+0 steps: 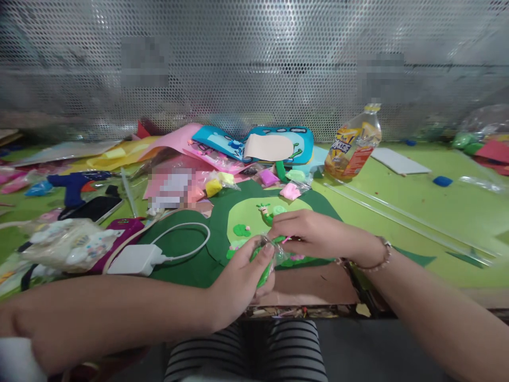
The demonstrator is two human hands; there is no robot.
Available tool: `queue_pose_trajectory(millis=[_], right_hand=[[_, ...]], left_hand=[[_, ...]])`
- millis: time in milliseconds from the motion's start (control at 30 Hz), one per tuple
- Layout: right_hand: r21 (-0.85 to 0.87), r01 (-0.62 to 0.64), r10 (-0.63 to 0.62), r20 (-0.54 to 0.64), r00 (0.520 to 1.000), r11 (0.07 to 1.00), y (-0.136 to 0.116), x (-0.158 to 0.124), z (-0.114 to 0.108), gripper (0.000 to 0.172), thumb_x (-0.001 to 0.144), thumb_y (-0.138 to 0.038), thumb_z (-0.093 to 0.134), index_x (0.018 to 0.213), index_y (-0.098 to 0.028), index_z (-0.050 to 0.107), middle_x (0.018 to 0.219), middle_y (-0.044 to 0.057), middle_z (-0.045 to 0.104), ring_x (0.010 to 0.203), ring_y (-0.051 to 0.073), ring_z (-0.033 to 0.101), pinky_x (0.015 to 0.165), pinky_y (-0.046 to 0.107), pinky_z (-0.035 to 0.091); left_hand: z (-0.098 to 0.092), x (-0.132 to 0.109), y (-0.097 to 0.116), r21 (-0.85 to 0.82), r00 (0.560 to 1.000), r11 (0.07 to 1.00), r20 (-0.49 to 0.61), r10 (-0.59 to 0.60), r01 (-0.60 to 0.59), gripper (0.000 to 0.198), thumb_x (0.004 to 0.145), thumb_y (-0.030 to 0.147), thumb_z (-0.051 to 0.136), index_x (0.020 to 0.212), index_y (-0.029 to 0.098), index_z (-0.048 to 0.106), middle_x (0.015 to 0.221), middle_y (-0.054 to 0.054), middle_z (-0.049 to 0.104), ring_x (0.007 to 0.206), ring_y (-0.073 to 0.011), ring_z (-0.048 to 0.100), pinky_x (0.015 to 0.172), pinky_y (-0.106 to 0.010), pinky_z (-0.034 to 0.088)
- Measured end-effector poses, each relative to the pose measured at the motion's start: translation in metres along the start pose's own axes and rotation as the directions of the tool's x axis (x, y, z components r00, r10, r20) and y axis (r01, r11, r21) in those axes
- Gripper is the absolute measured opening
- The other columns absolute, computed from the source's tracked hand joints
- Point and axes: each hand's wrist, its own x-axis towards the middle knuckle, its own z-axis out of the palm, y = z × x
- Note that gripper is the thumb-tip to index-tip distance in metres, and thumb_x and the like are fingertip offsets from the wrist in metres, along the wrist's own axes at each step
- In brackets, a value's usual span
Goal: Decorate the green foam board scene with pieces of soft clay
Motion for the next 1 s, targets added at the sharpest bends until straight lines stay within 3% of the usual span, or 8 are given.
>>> queue_pose_trajectory(millis=[133,200,433,567,767,867,933,1000], right_hand=[[-0.025,0.007,-0.012,-0.213,0.977,1.000,0.003,-0.001,-0.008,0.011,0.088,-0.022,0.052,0.086,-0.015,0.059,0.071,0.003,0.055,0.065,0.010,0.050,0.060,0.020,0.040],[0.011,0.007,-0.004,-0.253,0.968,1.000,0.003,0.000,-0.011,0.008,0.086,-0.020,0.055,0.083,-0.015,0.060,0.070,0.003,0.057,0.064,0.009,0.051,0.059,0.020,0.040],[0.195,0.051,-0.032,-0.099,0.995,0.979,-0.003,0.004,-0.001,0.011,0.084,-0.019,0.058,0.090,-0.013,0.066,0.074,0.005,0.056,0.064,0.008,0.048,0.057,0.018,0.039],[0.258,0.004,0.006,-0.039,0.999,0.966,-0.006,0.004,0.007,0.012,0.085,-0.021,0.057,0.088,-0.014,0.066,0.073,0.003,0.052,0.062,0.007,0.046,0.055,0.017,0.037],[0.337,-0.012,0.015,-0.006,1.000,0.942,-0.008,0.004,0.008,0.013,0.084,-0.021,0.058,0.080,-0.013,0.068,0.069,0.003,0.053,0.060,0.006,0.047,0.053,0.017,0.037],[0.307,0.025,0.007,-0.103,0.995,0.951,-0.001,0.003,-0.001,0.009,0.079,-0.022,0.065,0.078,-0.014,0.068,0.068,0.002,0.056,0.059,0.007,0.050,0.054,0.018,0.038],[0.260,-0.013,0.082,-0.257,0.963,0.966,0.008,0.000,-0.011,0.007,0.077,-0.023,0.067,0.074,-0.016,0.067,0.066,0.001,0.057,0.060,0.009,0.051,0.056,0.021,0.039],[0.257,-0.138,0.249,-0.473,0.845,0.957,0.018,-0.005,-0.019,0.009,0.077,-0.025,0.067,0.070,-0.019,0.065,0.065,0.000,0.054,0.060,0.010,0.048,0.056,0.023,0.037]], left_hand=[[0.001,-0.001,0.004,-0.032,0.999,0.998,0.029,0.046,-0.045,0.033,0.084,0.051,0.047,0.094,0.021,0.039,0.049,0.013,0.034,0.033,-0.0017,0.023,0.035,-0.015,0.020],[0.001,-0.002,0.002,-0.023,0.999,0.998,0.016,0.052,-0.051,0.034,0.083,0.052,0.048,0.091,0.020,0.038,0.050,0.012,0.035,0.034,-0.0018,0.026,0.034,-0.015,0.021],[-0.003,-0.002,-0.008,0.047,0.998,0.998,0.042,0.040,-0.042,0.037,0.084,0.056,0.044,0.091,0.020,0.039,0.044,0.012,0.034,0.035,-0.0034,0.028,0.036,-0.015,0.024],[-0.002,-0.003,-0.011,0.058,0.999,0.998,-0.014,-0.036,0.037,0.040,0.081,0.060,0.045,0.087,0.021,0.038,0.043,0.012,0.034,0.033,-0.0034,0.028,0.037,-0.016,0.026],[-0.002,-0.005,-0.010,0.129,0.998,0.989,-0.006,-0.066,0.066,0.044,0.079,0.063,0.046,0.087,0.020,0.041,0.045,0.011,0.037,0.034,-0.0032,0.030,0.038,-0.017,0.025],[-0.002,-0.005,-0.005,0.076,0.999,0.997,0.043,-0.014,0.011,0.043,0.079,0.061,0.047,0.089,0.020,0.041,0.046,0.012,0.036,0.035,-0.0031,0.029,0.038,-0.017,0.025],[-0.002,-0.005,-0.004,0.060,0.999,0.998,0.040,0.000,-0.003,0.042,0.080,0.059,0.048,0.092,0.020,0.042,0.047,0.012,0.036,0.036,-0.0031,0.029,0.039,-0.017,0.025],[-0.002,-0.005,-0.004,0.088,0.999,0.996,0.040,-0.021,0.017,0.043,0.080,0.059,0.048,0.095,0.019,0.044,0.048,0.011,0.035,0.037,-0.0034,0.030,0.039,-0.017,0.025]])
